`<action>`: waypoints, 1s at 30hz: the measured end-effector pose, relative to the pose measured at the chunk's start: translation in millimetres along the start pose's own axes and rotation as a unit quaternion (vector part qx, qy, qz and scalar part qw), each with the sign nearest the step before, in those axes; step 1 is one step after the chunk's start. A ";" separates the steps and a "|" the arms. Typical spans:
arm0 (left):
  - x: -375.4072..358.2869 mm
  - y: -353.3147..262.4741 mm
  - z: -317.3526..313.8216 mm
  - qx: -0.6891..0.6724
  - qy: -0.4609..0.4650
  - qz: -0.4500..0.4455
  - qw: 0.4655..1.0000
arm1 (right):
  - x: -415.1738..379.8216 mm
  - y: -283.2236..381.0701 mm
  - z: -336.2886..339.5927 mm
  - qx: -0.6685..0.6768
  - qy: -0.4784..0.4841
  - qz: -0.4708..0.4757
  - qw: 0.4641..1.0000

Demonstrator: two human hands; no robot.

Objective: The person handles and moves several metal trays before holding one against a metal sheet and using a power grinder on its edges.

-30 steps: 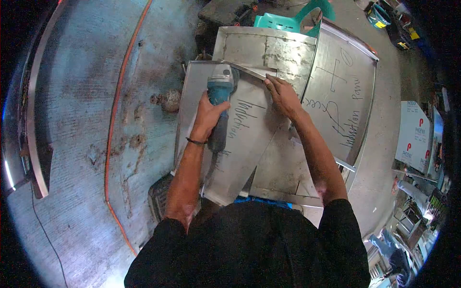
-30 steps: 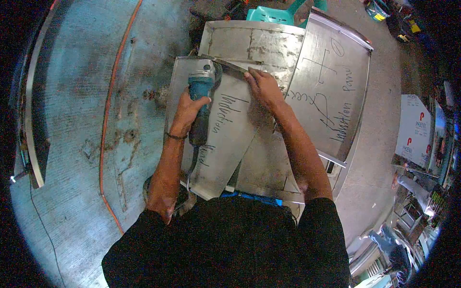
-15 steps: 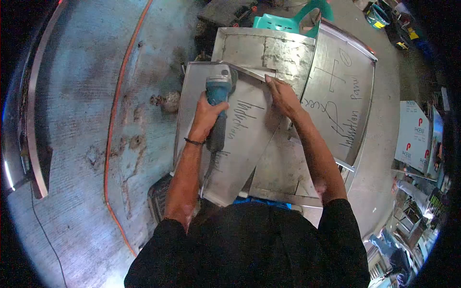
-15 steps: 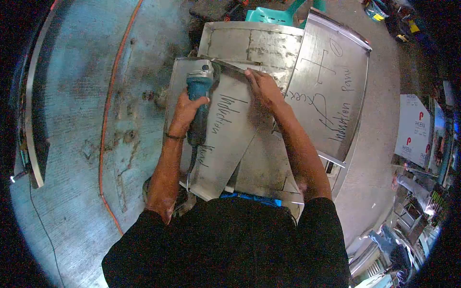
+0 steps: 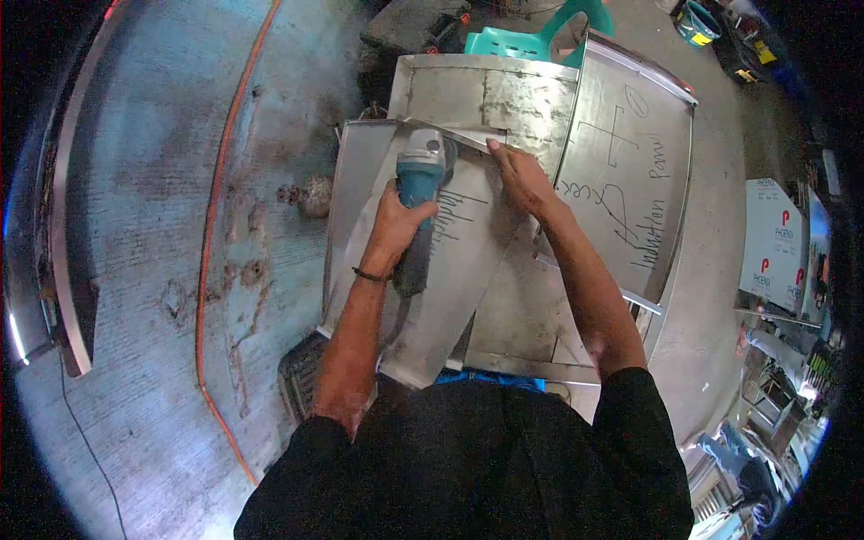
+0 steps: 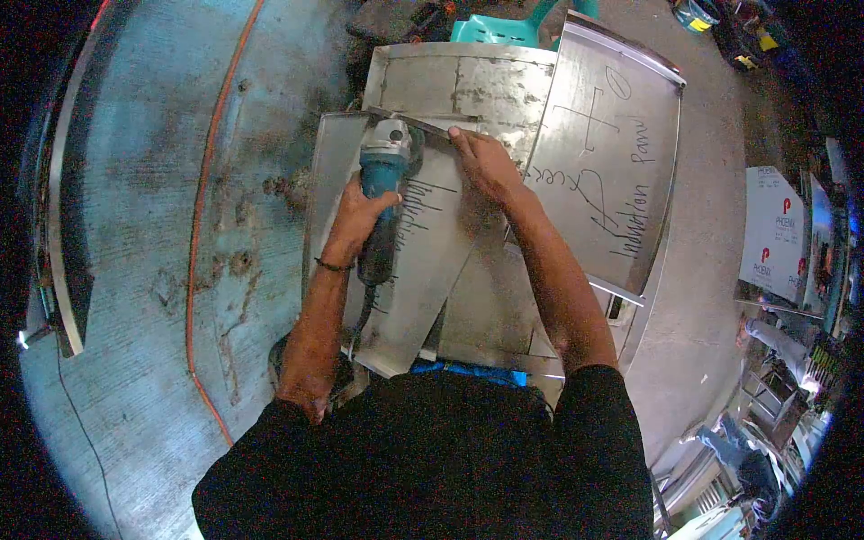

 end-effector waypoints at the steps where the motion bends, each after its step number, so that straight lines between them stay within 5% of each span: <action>1: 1.2 7.2 -2.4 -0.017 -0.001 -0.006 1.000 | 1.2 -1.5 -0.8 0.000 0.003 -0.004 1.000; 16: -11.6 -2.1 -26.4 -0.012 0.029 -0.003 1.000 | 17.5 -36.2 -9.3 0.044 0.068 -0.107 0.991; 30: -20.4 -7.1 -46.9 0.017 0.060 -0.005 0.998 | 22.7 -34.7 2.2 0.179 0.060 -0.071 0.980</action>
Point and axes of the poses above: each hand's wrist, its own x-axis towards the middle knuckle, its own z-axis out of the back of the hand, y = z × x, the point moved 9 cm from there along x, towards the middle knuckle, and after that the axes turned 12 degrees about -z, right-handed, at the moved point
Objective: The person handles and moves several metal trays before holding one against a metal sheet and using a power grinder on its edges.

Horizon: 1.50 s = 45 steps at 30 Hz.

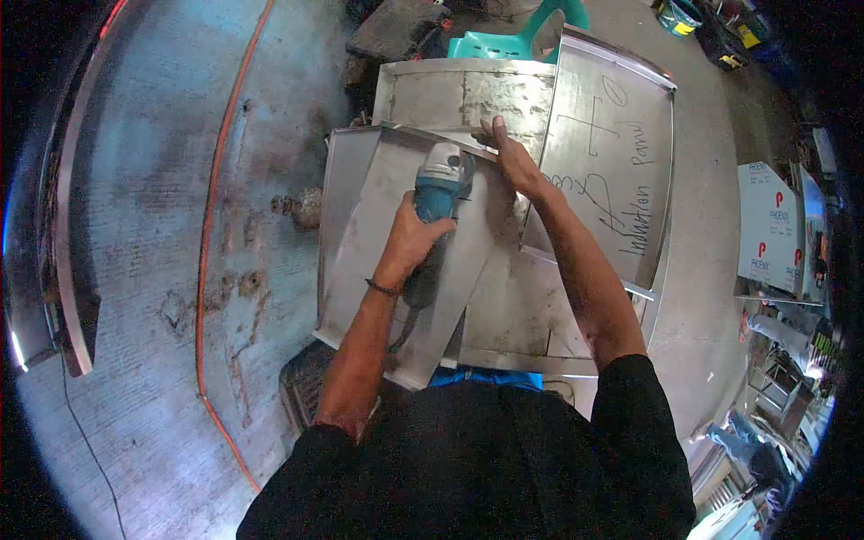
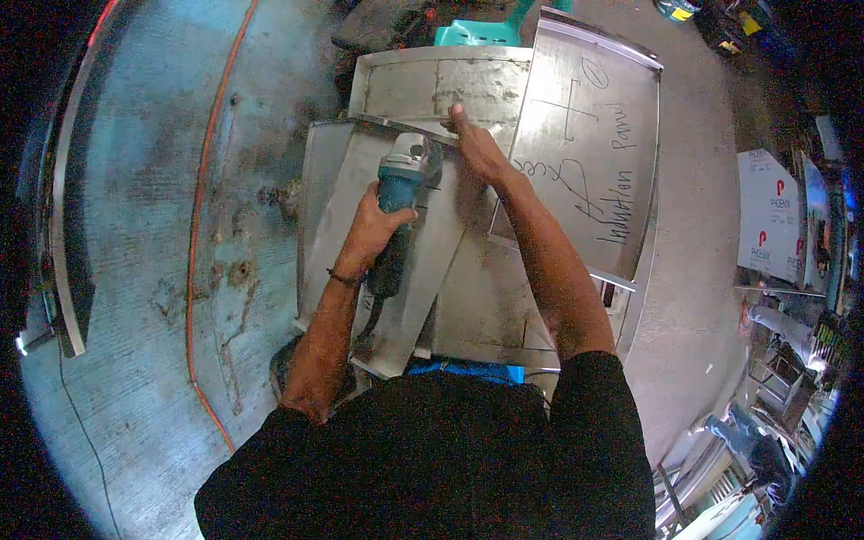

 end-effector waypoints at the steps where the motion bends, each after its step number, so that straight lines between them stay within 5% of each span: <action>1: -0.9 -1.7 -0.7 0.009 -0.003 0.004 1.000 | 3.7 -3.8 -2.6 -0.003 0.020 -0.008 1.000; 33: -13.5 -3.1 -47.8 -0.011 0.071 -0.007 0.997 | 5.2 -1.2 4.8 0.161 0.109 -0.025 0.981; 41: -20.4 -17.5 -48.1 0.103 0.055 -0.007 0.993 | 4.4 2.0 7.6 0.220 0.139 -0.022 0.965; 45: -14.7 9.5 -52.9 0.021 0.065 -0.008 0.998 | 7.6 -3.4 8.0 0.211 0.143 -0.027 0.967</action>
Point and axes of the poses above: each hand's wrist, its own x-axis towards the middle knuckle, its own z-axis out of the back of the hand, y = z × x, the point moved 9 cm from there along x, towards the middle knuckle, and after that the axes turned 12 degrees about -z, right-handed, at the moved point
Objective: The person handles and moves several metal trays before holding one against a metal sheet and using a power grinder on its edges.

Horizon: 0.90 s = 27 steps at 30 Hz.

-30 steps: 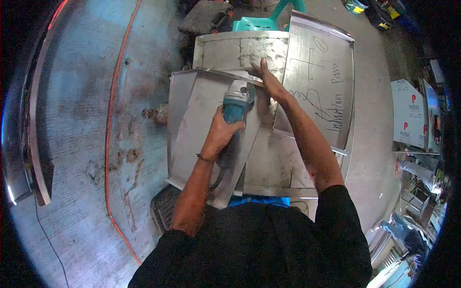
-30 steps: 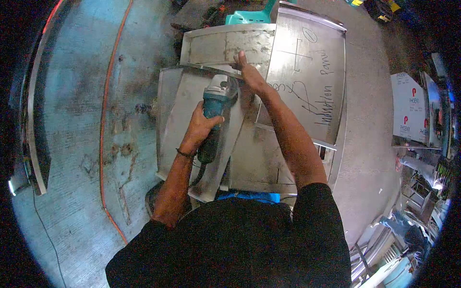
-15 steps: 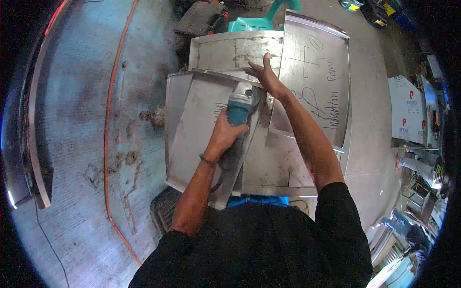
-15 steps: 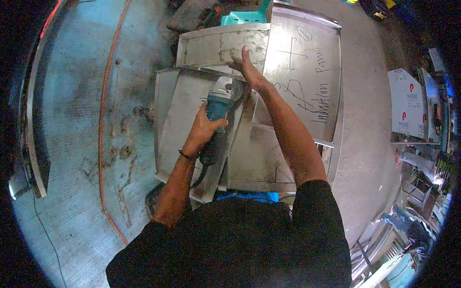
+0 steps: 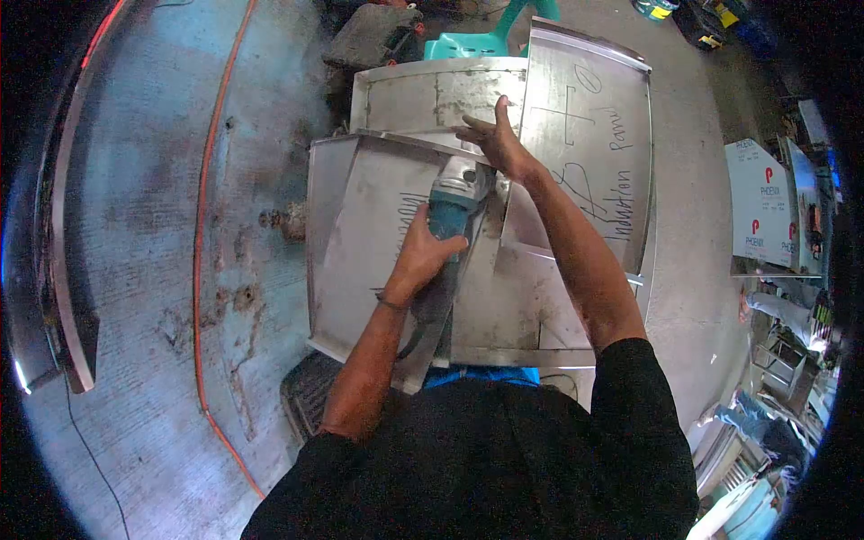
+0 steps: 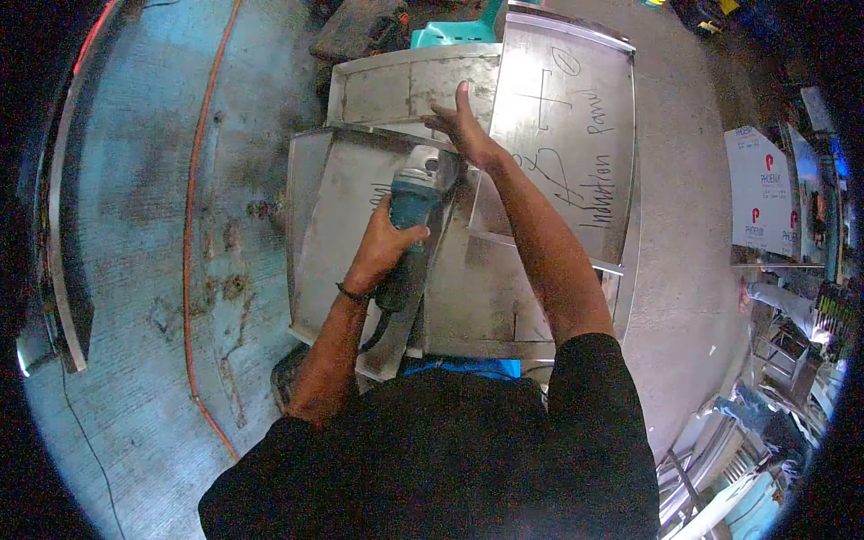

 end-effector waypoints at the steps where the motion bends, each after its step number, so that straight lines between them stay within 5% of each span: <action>1: -0.8 -4.8 2.7 -0.022 -0.003 0.001 1.000 | 0.7 -0.1 -0.6 -0.003 0.003 -0.001 1.000; 14: 2.9 -23.0 54.3 -0.042 -0.091 -0.004 0.995 | 5.6 -2.0 0.4 -0.013 -0.005 0.010 1.000; 27: 0.5 -10.8 50.2 0.028 -0.071 -0.003 0.997 | -1.4 -3.8 -2.4 -0.051 -0.013 -0.015 0.999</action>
Point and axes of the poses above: each hand's wrist, its own x-axis towards the middle knuckle, its own z-axis out of the back of the hand, y = z × x, the point moved 9 cm from there along x, towards the middle knuckle, and after that the axes turned 12 degrees about -z, right-handed, at the moved point
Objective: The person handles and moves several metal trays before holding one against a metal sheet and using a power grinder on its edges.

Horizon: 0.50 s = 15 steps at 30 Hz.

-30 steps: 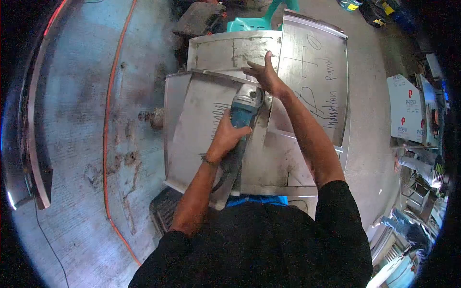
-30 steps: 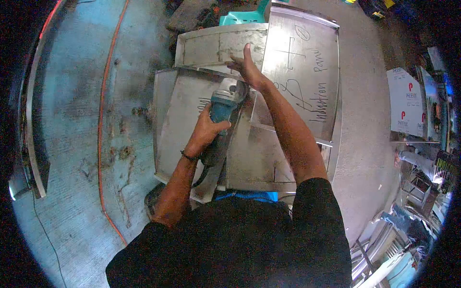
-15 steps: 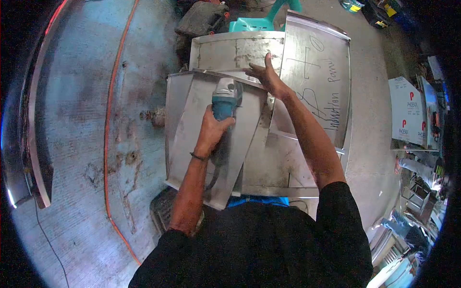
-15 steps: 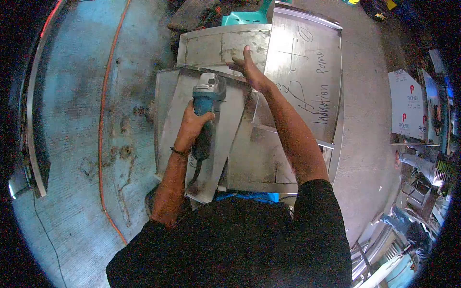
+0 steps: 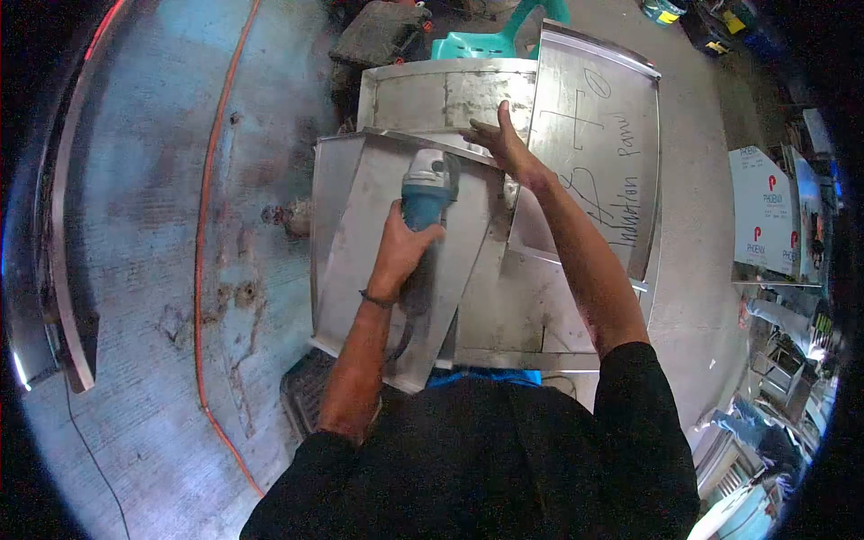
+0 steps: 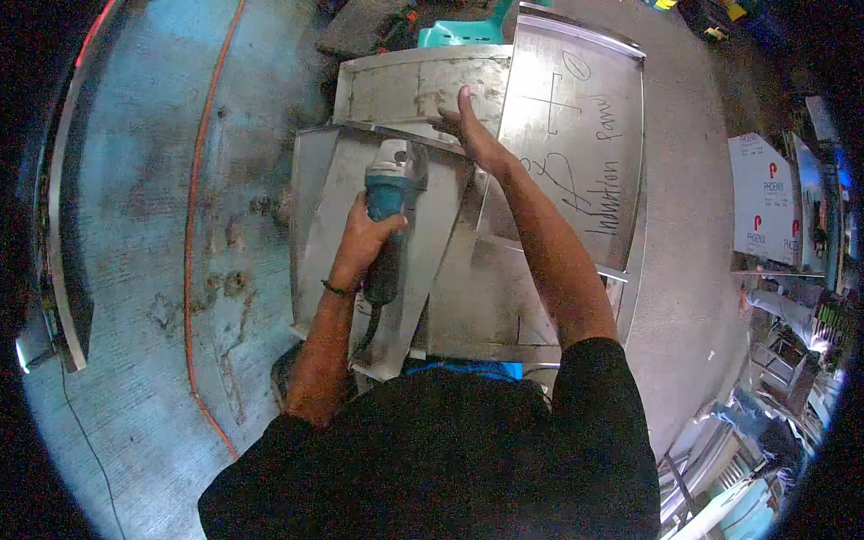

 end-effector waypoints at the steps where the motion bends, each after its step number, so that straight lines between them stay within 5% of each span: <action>1: 0.4 -0.9 4.0 -0.018 -0.007 0.000 1.000 | -0.1 0.2 -0.1 -0.003 -0.007 -0.001 1.000; 15: 18.7 18.3 51.9 -0.003 -0.063 0.004 0.998 | -7.7 7.0 -6.9 -0.029 -0.009 0.002 1.000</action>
Point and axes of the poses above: each hand's wrist, its own x-axis towards the middle knuckle, its own z-axis out of the back of the hand, y = z × x, the point moved 9 cm from there along x, towards the middle knuckle, and after that the axes turned 12 degrees about -z, right-handed, at the moved point
